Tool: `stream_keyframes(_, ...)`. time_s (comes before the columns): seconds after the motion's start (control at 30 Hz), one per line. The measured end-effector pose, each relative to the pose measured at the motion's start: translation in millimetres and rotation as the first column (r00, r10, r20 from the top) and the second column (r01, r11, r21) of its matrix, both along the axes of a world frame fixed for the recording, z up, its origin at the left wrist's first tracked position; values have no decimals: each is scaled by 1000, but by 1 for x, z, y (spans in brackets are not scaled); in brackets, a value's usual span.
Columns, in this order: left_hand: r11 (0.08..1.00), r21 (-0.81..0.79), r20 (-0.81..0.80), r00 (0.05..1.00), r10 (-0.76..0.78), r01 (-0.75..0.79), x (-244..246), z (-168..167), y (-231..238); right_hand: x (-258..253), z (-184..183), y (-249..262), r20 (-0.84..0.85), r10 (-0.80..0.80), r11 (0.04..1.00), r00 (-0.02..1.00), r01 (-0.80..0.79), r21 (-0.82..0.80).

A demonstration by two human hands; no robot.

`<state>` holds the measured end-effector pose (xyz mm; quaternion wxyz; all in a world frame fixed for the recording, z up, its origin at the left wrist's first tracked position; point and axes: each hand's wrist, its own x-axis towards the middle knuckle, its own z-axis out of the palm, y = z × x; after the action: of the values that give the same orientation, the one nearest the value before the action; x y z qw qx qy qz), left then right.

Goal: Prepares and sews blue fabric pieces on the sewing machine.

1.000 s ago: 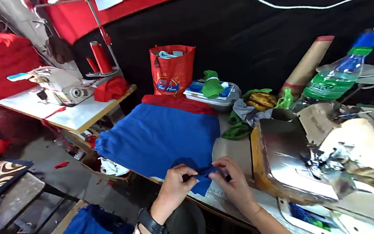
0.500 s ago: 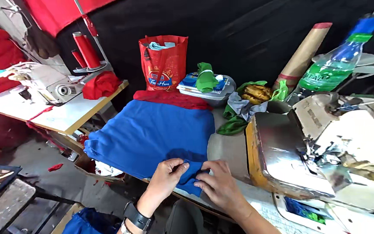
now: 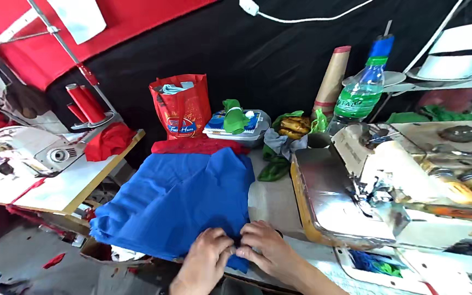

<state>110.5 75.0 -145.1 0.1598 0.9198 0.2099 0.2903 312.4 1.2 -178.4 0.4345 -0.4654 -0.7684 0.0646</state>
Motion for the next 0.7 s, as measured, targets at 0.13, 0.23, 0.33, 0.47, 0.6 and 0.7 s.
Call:
stream_keyframes(0.13,926,-374,372,904,209,-60,1,-21,-5,-3,56,12,12,73,810,997,-52,-584)
stream_keyframes(0.23,895,-443,504,812,296,-51,3,-2,-2,-5,83,25,-99,102,586,990,-140,-798)
stream_keyframes(0.33,974,-221,475,866,156,-54,-6,18,2,-6,81,43,-452,-94,511,887,-347,-787)
stream_keyframes(0.47,991,-118,308,951,-29,68,-17,27,-12,-1,77,91,-682,-560,693,470,-184,-697)
stream_keyframes(0.6,946,-321,342,938,62,55,-23,8,-15,16,73,147,-572,-684,687,453,135,-714)
stream_keyframes(0.7,787,-608,426,792,438,-109,-40,21,3,2,95,183,-228,-558,625,798,223,-748)
